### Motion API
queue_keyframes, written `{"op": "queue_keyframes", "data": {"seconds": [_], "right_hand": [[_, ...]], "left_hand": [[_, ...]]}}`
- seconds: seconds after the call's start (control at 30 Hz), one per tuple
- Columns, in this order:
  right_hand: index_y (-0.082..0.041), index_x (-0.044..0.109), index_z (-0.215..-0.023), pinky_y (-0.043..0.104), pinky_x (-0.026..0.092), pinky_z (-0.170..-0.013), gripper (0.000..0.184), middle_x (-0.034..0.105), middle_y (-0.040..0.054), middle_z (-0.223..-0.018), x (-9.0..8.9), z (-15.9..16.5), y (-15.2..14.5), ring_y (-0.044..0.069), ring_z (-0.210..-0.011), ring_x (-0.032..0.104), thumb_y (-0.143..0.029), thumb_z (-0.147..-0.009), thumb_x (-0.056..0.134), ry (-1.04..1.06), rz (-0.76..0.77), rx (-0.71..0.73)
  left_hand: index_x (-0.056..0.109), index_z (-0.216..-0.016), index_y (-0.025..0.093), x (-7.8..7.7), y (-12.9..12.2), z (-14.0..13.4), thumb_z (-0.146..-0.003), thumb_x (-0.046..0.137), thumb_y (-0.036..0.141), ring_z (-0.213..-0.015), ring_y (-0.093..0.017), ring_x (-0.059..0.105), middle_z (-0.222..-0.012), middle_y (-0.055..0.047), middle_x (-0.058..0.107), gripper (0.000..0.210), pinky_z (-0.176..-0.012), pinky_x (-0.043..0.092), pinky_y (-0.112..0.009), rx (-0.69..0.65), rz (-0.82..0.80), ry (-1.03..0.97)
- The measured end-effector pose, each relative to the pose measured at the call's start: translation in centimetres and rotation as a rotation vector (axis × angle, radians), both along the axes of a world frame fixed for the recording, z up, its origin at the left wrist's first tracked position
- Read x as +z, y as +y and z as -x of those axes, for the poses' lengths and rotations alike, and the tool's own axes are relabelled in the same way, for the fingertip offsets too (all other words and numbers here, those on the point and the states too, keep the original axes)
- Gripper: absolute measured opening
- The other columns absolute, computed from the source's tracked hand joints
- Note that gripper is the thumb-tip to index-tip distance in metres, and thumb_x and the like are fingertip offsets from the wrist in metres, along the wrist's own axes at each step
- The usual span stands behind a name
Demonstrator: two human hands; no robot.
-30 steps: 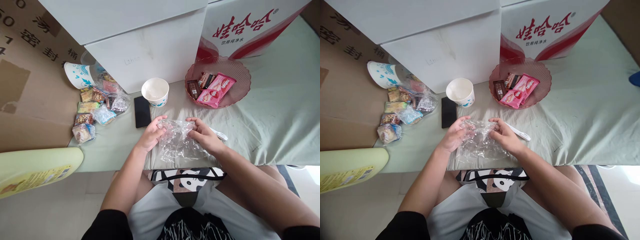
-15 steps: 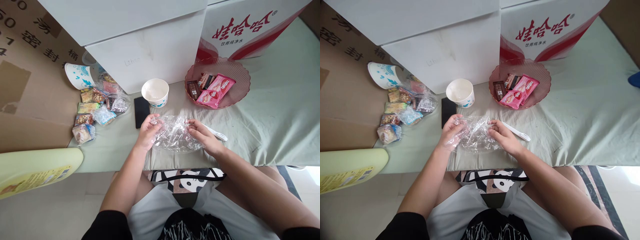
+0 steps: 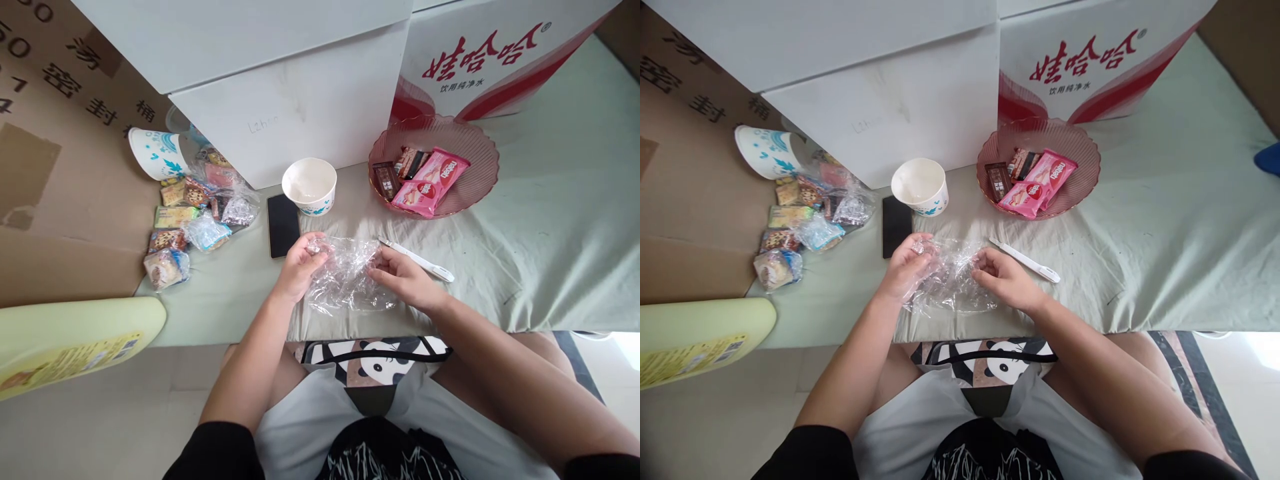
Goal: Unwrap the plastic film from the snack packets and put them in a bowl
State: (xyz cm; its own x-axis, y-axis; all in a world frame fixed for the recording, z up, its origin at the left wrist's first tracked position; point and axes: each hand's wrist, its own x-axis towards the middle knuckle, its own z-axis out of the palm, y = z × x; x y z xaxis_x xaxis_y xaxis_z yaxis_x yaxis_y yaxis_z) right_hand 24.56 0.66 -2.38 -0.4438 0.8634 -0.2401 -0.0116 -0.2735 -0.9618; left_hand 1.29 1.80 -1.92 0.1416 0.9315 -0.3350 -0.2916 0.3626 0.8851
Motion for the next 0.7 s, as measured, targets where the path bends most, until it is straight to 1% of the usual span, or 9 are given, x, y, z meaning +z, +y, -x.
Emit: {"op": "queue_keyframes", "data": {"seconds": [0.1,0.23,0.43,0.7], "right_hand": [[-0.022,0.056,-0.081,0.029,0.046,-0.064,0.024,0.059,0.0001,-0.077,0.23,-0.03,0.1,0.015,-0.071,0.054,-0.041,-0.082,0.071,-0.059,-0.027,0.021],[-0.022,0.057,-0.08,0.029,0.044,-0.062,0.022,0.058,0.0002,-0.074,0.37,-0.04,0.11,0.015,-0.068,0.052,-0.042,-0.082,0.068,-0.115,-0.045,0.019],[-0.022,0.056,-0.081,0.03,0.043,-0.062,0.023,0.057,0.0,-0.073,0.32,0.01,0.02,0.015,-0.067,0.05,-0.043,-0.083,0.066,-0.138,-0.049,0.024],[-0.022,0.056,-0.084,0.033,0.041,-0.066,0.023,0.056,0.0005,-0.076,-0.03,0.02,-0.14,0.016,-0.07,0.05,-0.044,-0.086,0.061,-0.181,-0.066,0.063]], "left_hand": [[0.061,-0.111,0.019,-0.04,-0.09,0.01,-0.062,0.092,0.035,-0.072,-0.012,0.069,-0.087,0.001,0.072,0.059,-0.069,0.055,-0.024,-0.044,0.027,-0.006],[0.061,-0.11,0.018,-0.13,-0.22,-0.12,-0.062,0.092,0.035,-0.069,-0.014,0.07,-0.083,0.0,0.072,0.059,-0.067,0.055,-0.026,-0.068,0.041,-0.02],[0.063,-0.108,0.018,0.05,-0.27,-0.27,-0.061,0.093,0.037,-0.066,-0.013,0.069,-0.079,0.002,0.071,0.059,-0.065,0.055,-0.024,-0.072,0.045,-0.008],[0.065,-0.106,0.018,0.01,-0.28,-0.26,-0.062,0.093,0.038,-0.066,-0.012,0.065,-0.079,0.001,0.07,0.056,-0.065,0.053,-0.024,-0.082,0.028,0.015]]}}
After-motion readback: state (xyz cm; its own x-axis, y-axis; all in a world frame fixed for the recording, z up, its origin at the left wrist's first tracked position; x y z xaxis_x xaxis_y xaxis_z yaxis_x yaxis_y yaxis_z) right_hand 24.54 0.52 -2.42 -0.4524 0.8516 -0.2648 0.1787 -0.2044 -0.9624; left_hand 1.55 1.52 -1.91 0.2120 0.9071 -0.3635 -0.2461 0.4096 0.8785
